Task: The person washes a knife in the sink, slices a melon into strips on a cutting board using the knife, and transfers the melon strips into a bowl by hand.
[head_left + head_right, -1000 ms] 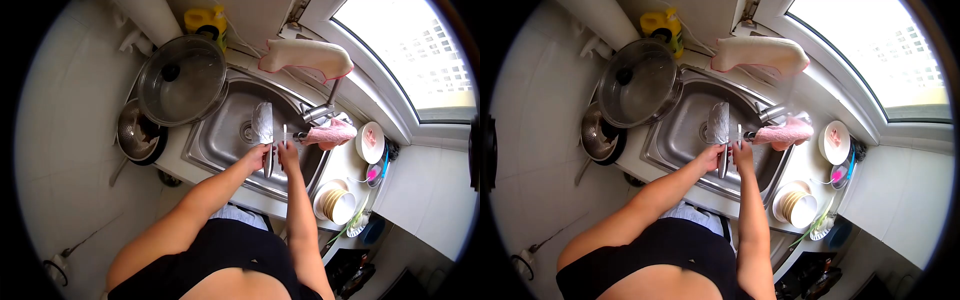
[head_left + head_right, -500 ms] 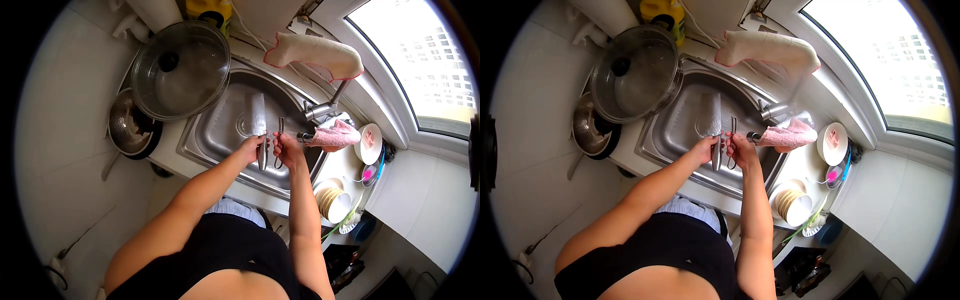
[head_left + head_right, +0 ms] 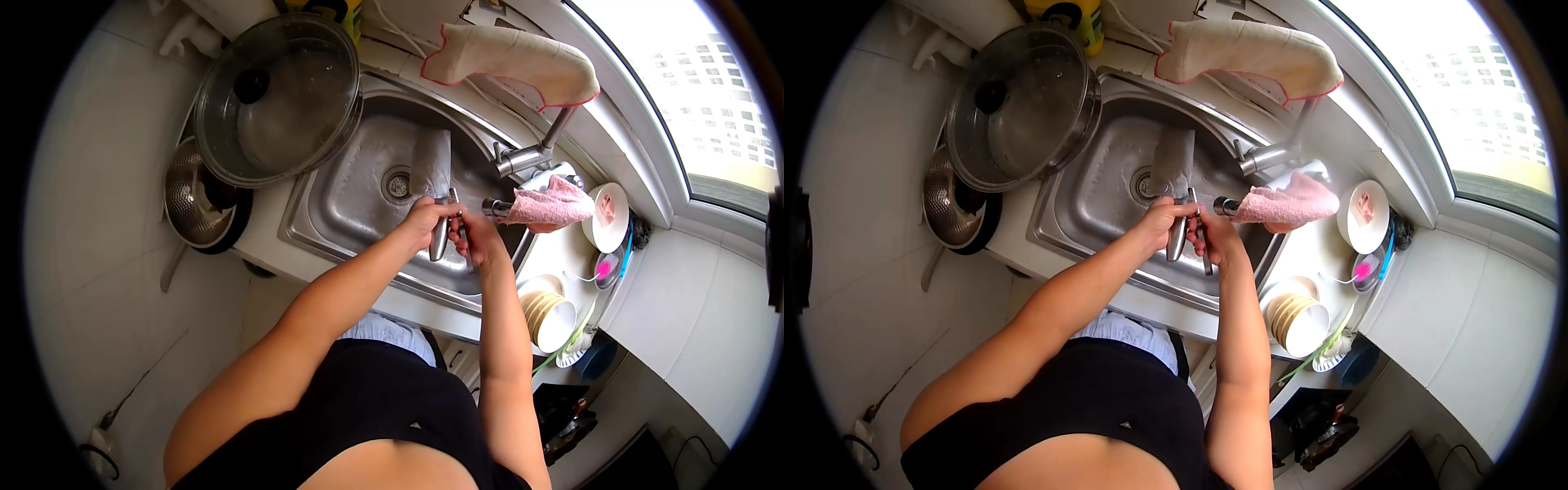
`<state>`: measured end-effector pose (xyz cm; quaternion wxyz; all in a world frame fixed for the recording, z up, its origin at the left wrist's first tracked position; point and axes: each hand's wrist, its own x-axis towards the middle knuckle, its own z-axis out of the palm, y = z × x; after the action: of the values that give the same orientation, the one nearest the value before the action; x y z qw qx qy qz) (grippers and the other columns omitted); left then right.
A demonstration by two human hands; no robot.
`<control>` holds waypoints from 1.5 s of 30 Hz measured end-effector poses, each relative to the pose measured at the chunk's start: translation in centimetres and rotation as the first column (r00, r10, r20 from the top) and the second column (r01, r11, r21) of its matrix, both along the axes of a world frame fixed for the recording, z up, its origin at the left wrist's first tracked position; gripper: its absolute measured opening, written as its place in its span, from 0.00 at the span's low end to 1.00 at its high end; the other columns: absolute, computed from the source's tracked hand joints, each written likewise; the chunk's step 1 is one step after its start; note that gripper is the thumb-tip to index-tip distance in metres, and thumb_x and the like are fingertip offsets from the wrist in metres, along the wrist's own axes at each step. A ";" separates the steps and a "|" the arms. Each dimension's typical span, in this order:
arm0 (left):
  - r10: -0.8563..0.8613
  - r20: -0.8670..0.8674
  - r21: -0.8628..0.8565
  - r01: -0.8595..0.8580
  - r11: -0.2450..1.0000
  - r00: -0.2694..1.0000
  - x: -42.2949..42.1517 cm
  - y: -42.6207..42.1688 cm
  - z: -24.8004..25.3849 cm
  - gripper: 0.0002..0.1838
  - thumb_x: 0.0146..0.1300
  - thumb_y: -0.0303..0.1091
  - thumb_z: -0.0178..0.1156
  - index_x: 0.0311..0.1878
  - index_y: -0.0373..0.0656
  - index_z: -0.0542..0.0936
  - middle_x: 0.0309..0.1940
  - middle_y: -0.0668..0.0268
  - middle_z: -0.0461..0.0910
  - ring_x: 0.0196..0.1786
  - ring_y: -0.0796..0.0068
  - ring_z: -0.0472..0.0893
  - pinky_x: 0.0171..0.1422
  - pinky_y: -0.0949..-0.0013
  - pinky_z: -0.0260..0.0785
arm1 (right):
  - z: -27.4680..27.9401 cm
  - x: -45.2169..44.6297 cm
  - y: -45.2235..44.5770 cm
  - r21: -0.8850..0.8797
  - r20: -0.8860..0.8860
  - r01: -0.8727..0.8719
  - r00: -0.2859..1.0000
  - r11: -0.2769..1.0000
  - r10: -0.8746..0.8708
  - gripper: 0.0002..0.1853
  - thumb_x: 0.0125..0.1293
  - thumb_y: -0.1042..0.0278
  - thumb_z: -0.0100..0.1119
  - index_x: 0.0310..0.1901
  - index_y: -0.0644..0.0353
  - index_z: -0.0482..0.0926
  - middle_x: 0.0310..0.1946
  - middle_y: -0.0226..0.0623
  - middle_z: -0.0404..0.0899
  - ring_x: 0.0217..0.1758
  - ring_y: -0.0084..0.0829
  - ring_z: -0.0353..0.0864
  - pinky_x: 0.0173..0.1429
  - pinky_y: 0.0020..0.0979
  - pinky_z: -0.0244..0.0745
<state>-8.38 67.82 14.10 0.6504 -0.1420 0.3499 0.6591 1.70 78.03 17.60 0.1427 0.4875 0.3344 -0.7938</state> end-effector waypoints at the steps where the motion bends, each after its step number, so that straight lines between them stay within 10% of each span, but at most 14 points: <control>1: 0.001 0.001 -0.003 -0.001 1.000 1.000 0.1 0.3 0.0 0.10 0.61 0.30 0.58 0.28 0.33 0.74 0.18 0.56 0.74 0.14 0.60 0.74 0.18 0.61 0.71 | -0.1 0.0 0.3 -0.003 0.001 -0.001 1.000 1.000 0.001 0.22 0.73 0.50 0.39 0.25 0.55 0.70 0.14 0.31 0.70 0.09 0.21 0.62 0.12 0.23 0.55; 12: 0.150 0.053 -0.110 -0.144 0.983 0.987 -0.1 0.3 -2.5 0.16 0.72 0.42 0.44 0.54 0.43 0.73 0.34 0.66 0.77 0.34 0.73 0.75 0.40 0.66 0.73 | 0.1 0.8 0.2 0.048 -0.076 0.054 0.996 0.997 -0.050 0.18 0.71 0.51 0.44 0.31 0.57 0.73 0.17 0.30 0.72 0.11 0.21 0.65 0.14 0.22 0.58; 15: 0.104 0.087 0.076 -0.111 0.991 0.991 1.2 -0.1 -4.0 0.16 0.73 0.44 0.43 0.55 0.46 0.71 0.39 0.67 0.78 0.39 0.70 0.78 0.46 0.63 0.74 | -1.9 -0.1 -0.3 0.402 -0.095 -0.001 0.995 0.916 0.043 0.13 0.66 0.56 0.55 0.34 0.57 0.75 0.20 0.29 0.74 0.13 0.18 0.66 0.16 0.22 0.59; 17: 0.106 0.046 0.008 -0.107 0.994 0.993 2.2 0.1 -4.3 0.16 0.73 0.47 0.43 0.51 0.48 0.72 0.40 0.69 0.78 0.41 0.72 0.77 0.49 0.64 0.72 | -1.7 -0.7 -0.6 0.822 -0.100 -0.014 0.980 0.569 0.170 0.12 0.60 0.59 0.63 0.37 0.57 0.76 0.25 0.27 0.76 0.16 0.15 0.67 0.18 0.22 0.62; 19: 0.097 0.058 0.036 -0.099 0.994 0.994 2.1 0.4 -4.3 0.16 0.73 0.48 0.43 0.50 0.49 0.72 0.40 0.70 0.78 0.42 0.74 0.77 0.50 0.65 0.71 | -2.2 -0.7 0.2 0.708 -0.009 -0.134 0.980 0.693 0.198 0.08 0.54 0.71 0.67 0.33 0.61 0.77 0.26 0.28 0.77 0.24 0.19 0.73 0.27 0.22 0.68; 23: -0.068 0.029 0.038 0.066 0.997 0.997 2.0 0.1 -1.4 0.16 0.71 0.50 0.45 0.48 0.49 0.73 0.40 0.71 0.77 0.43 0.77 0.76 0.52 0.68 0.69 | -1.6 0.2 -0.4 0.511 -0.294 0.170 0.956 0.842 -0.015 0.11 0.51 0.78 0.67 0.36 0.62 0.78 0.28 0.31 0.78 0.26 0.23 0.76 0.33 0.25 0.73; 25: -0.228 0.053 0.096 0.222 0.970 0.972 0.7 -1.8 -1.4 0.18 0.70 0.52 0.47 0.50 0.50 0.75 0.43 0.70 0.78 0.47 0.77 0.75 0.54 0.67 0.67 | -0.1 1.0 0.3 0.428 -0.047 0.087 0.996 0.899 -0.074 0.12 0.51 0.81 0.65 0.38 0.64 0.76 0.29 0.34 0.79 0.29 0.26 0.78 0.37 0.27 0.74; 28: -0.641 -0.245 -0.230 0.598 0.768 0.728 -2.5 -3.7 -1.4 0.22 0.69 0.54 0.48 0.53 0.47 0.75 0.48 0.66 0.78 0.56 0.74 0.73 0.61 0.59 0.64 | -0.5 2.7 1.0 0.486 -0.154 0.062 0.988 0.872 0.016 0.14 0.52 0.82 0.62 0.42 0.67 0.74 0.28 0.38 0.80 0.28 0.29 0.80 0.35 0.27 0.75; 30: -0.467 -0.790 -0.436 0.171 0.884 0.398 -3.4 -3.9 -2.6 0.27 0.67 0.54 0.48 0.62 0.45 0.70 0.60 0.54 0.70 0.68 0.65 0.63 0.69 0.52 0.54 | -0.1 3.2 0.7 0.428 -0.177 0.039 0.983 0.903 0.042 0.13 0.51 0.83 0.62 0.39 0.66 0.75 0.27 0.37 0.79 0.26 0.29 0.79 0.32 0.28 0.74; 31: -0.471 -0.787 -0.439 0.174 0.881 0.398 -3.1 -3.3 -1.2 0.27 0.67 0.54 0.48 0.62 0.45 0.70 0.60 0.54 0.70 0.68 0.65 0.63 0.69 0.52 0.54 | 0.1 3.2 0.4 0.425 -0.175 0.041 0.984 0.904 0.038 0.13 0.51 0.83 0.62 0.39 0.66 0.75 0.27 0.37 0.79 0.26 0.29 0.79 0.32 0.28 0.74; 33: -0.532 -0.786 -0.559 -0.006 0.829 -0.315 -2.8 -1.1 1.9 0.32 0.66 0.54 0.48 0.67 0.45 0.63 0.69 0.48 0.56 0.73 0.54 0.52 0.74 0.48 0.42 | 0.5 2.5 0.3 0.306 -0.142 0.159 0.983 0.939 -0.120 0.13 0.51 0.83 0.61 0.39 0.65 0.74 0.26 0.37 0.79 0.27 0.29 0.79 0.33 0.27 0.73; 39: -0.737 -0.497 -0.717 -0.261 0.646 -0.458 -5.8 -1.9 2.0 0.35 0.66 0.56 0.46 0.70 0.43 0.59 0.73 0.48 0.45 0.75 0.46 0.42 0.75 0.44 0.31 | 1.7 3.9 1.4 0.486 -0.138 0.092 0.990 0.869 -0.028 0.12 0.49 0.84 0.61 0.38 0.66 0.75 0.26 0.37 0.79 0.27 0.29 0.79 0.33 0.28 0.73; 45: -0.342 -0.846 -0.485 0.322 0.813 -0.410 -2.3 1.9 0.4 0.39 0.67 0.57 0.43 0.73 0.43 0.49 0.75 0.58 0.39 0.76 0.52 0.39 0.75 0.44 0.35 | 1.3 2.3 0.1 0.394 -0.169 0.038 0.985 0.918 0.032 0.13 0.48 0.81 0.64 0.38 0.64 0.74 0.25 0.37 0.79 0.26 0.28 0.79 0.33 0.28 0.74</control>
<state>-10.65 69.69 14.53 0.2802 0.5409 0.7464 0.2681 4.01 78.08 18.91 0.0106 0.4365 0.4984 -0.7490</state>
